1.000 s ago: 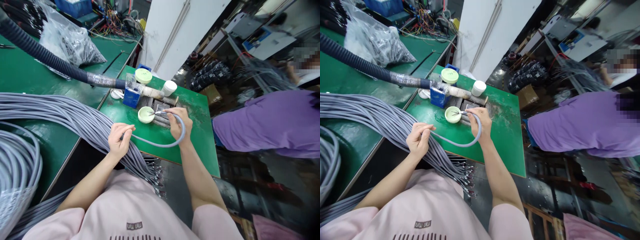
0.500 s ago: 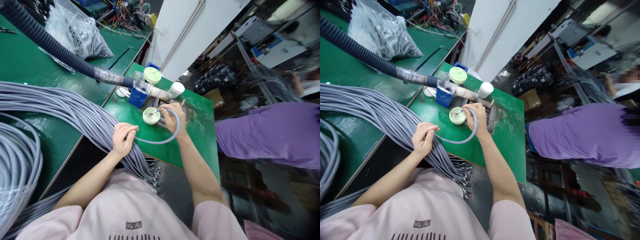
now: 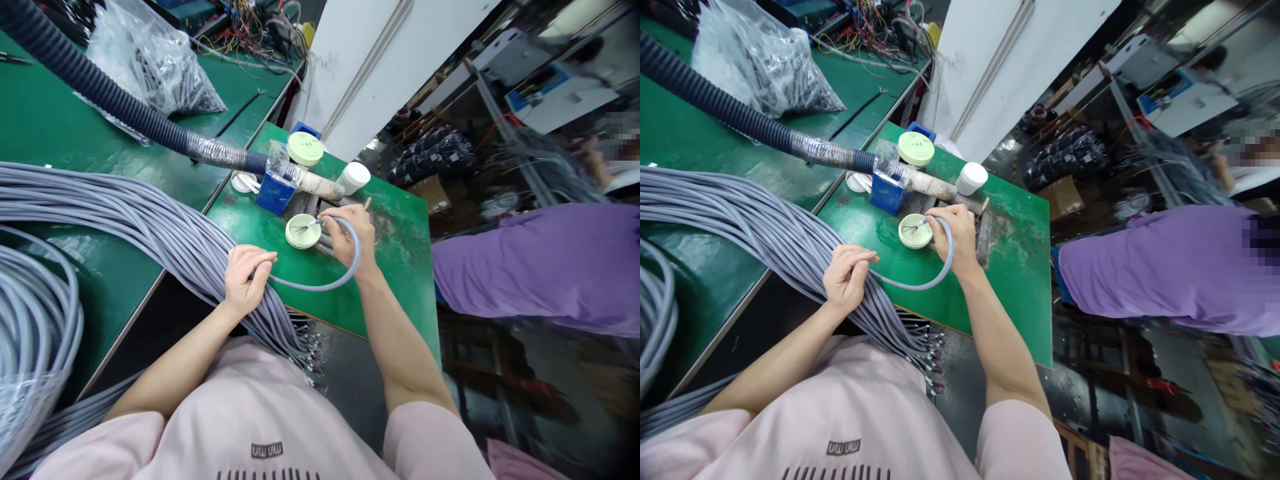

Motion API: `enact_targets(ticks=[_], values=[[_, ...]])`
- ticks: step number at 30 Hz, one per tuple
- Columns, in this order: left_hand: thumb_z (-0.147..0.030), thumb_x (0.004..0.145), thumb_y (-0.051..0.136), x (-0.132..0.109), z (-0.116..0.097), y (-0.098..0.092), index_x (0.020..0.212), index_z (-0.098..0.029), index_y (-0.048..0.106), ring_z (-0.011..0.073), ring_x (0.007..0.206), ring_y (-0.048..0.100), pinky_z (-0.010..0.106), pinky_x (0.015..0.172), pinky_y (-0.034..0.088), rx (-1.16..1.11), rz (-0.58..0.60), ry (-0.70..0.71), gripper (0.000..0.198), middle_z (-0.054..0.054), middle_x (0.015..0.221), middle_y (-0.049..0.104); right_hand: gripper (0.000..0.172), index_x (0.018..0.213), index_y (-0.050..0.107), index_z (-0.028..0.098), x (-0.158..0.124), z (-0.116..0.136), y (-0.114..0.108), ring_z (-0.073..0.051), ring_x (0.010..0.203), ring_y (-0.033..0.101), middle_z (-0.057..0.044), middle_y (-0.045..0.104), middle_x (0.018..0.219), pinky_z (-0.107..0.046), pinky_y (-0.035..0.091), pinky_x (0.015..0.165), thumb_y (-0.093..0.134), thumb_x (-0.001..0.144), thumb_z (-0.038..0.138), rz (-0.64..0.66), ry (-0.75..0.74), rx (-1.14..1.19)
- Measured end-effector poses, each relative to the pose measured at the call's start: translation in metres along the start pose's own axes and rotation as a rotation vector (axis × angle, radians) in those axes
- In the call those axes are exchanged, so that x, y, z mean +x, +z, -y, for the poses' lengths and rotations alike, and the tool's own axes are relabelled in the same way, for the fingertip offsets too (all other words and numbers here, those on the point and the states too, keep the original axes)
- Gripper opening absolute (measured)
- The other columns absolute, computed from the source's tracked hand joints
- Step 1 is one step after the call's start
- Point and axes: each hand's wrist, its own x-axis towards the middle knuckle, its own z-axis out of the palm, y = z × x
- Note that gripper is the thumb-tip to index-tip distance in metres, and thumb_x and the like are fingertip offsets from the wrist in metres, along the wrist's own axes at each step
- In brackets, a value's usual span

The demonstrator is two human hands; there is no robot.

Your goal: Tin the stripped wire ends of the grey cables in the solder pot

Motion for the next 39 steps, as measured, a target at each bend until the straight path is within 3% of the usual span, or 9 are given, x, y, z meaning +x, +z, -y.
enact_targets(ticks=[5,9,17,29,34,39], values=[[-0.021,0.090,0.053,0.001,-0.001,0.000,0.097,-0.021,0.069,0.0178,0.083,0.063,0.038,0.081,0.047,-0.006,-0.008,0.026,0.017,0.003,0.079,0.073,0.023,0.090,0.071,0.024,-0.003,-0.003,-0.026,-0.022,0.091,0.061,-0.006,0.067,0.088,-0.042,0.045,0.089,0.052,0.092,0.037,-0.134,0.051,-0.074],[-0.022,0.090,0.053,0.001,-0.001,0.001,0.096,-0.021,0.069,0.0180,0.082,0.063,0.038,0.081,0.047,-0.005,-0.012,0.030,0.018,0.003,0.079,0.073,0.022,0.092,0.070,0.024,-0.006,-0.025,-0.034,-0.023,0.094,0.060,-0.007,0.065,0.091,-0.044,0.043,0.091,0.052,0.092,0.036,-0.169,0.110,-0.107],[-0.024,0.090,0.053,0.000,0.000,0.001,0.095,-0.021,0.070,0.0190,0.082,0.064,0.039,0.081,0.048,0.006,-0.015,0.033,0.017,0.003,0.078,0.073,0.020,0.087,0.069,0.023,-0.008,-0.081,-0.020,-0.023,0.087,0.060,-0.006,0.069,0.085,-0.041,0.045,0.084,0.052,0.090,0.032,-0.167,0.152,-0.177],[-0.027,0.090,0.052,0.000,0.000,0.002,0.093,-0.021,0.069,0.0193,0.082,0.064,0.039,0.081,0.048,0.034,0.011,0.035,0.018,0.004,0.078,0.073,0.021,0.088,0.071,0.022,-0.009,-0.111,-0.001,-0.023,0.090,0.057,-0.008,0.067,0.087,-0.042,0.043,0.089,0.052,0.089,0.032,-0.088,0.191,-0.204],[-0.031,0.091,0.052,-0.001,0.001,0.002,0.091,-0.021,0.070,0.0195,0.082,0.065,0.039,0.081,0.049,0.071,0.033,0.003,0.021,0.004,0.078,0.073,0.022,0.087,0.070,0.022,-0.009,-0.105,-0.004,-0.023,0.089,0.059,-0.008,0.068,0.088,-0.044,0.044,0.089,0.052,0.090,0.033,-0.081,0.171,-0.197],[-0.029,0.089,0.054,0.000,0.003,0.001,0.092,-0.021,0.071,0.0197,0.083,0.064,0.040,0.082,0.048,0.062,0.027,0.015,0.018,0.005,0.078,0.073,0.022,0.093,0.071,0.025,-0.027,-0.053,-0.035,-0.024,0.090,0.062,-0.008,0.067,0.092,-0.044,0.047,0.087,0.052,0.091,0.035,-0.233,0.121,-0.144]])
